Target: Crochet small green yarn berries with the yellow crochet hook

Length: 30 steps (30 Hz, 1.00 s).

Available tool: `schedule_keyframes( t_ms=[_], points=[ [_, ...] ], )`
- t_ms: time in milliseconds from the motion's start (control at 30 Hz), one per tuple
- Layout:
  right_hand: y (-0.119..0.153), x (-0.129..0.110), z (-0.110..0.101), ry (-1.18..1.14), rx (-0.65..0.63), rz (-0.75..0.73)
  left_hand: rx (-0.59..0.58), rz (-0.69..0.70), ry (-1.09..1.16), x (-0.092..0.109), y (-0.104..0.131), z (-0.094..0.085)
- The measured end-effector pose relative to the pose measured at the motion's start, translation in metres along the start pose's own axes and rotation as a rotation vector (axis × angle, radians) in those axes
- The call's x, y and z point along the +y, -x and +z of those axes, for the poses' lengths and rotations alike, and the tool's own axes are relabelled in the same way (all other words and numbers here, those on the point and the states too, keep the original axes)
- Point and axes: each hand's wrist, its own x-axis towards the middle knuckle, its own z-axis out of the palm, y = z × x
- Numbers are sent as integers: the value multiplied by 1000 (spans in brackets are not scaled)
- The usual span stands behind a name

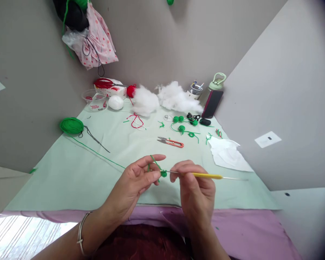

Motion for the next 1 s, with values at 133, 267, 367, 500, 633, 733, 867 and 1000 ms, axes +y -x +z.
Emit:
schedule_keyframes(
  t_ms=[133,267,367,500,633,733,867,1000],
  points=[
    [-1,1,4,48,-55,9,21,76,-110,-4,0,0],
    [5,2,4,314,-98,-138,22,86,-129,-7,-2,1],
    [13,9,3,630,-126,-399,11,29,-26,-9,-3,3],
    [15,12,2,582,-59,-388,-55,-107,136,-8,-4,1],
    [5,3,0,285,28,-142,-22,-94,120,-4,-5,-5],
    [1,-1,-1,135,44,-25,33,49,0,-5,-4,-2],
    [9,5,3,474,-68,-208,66,153,-58,-12,-1,5],
    [14,10,7,549,-38,-382,18,42,-13,-13,-1,4]
  ],
)
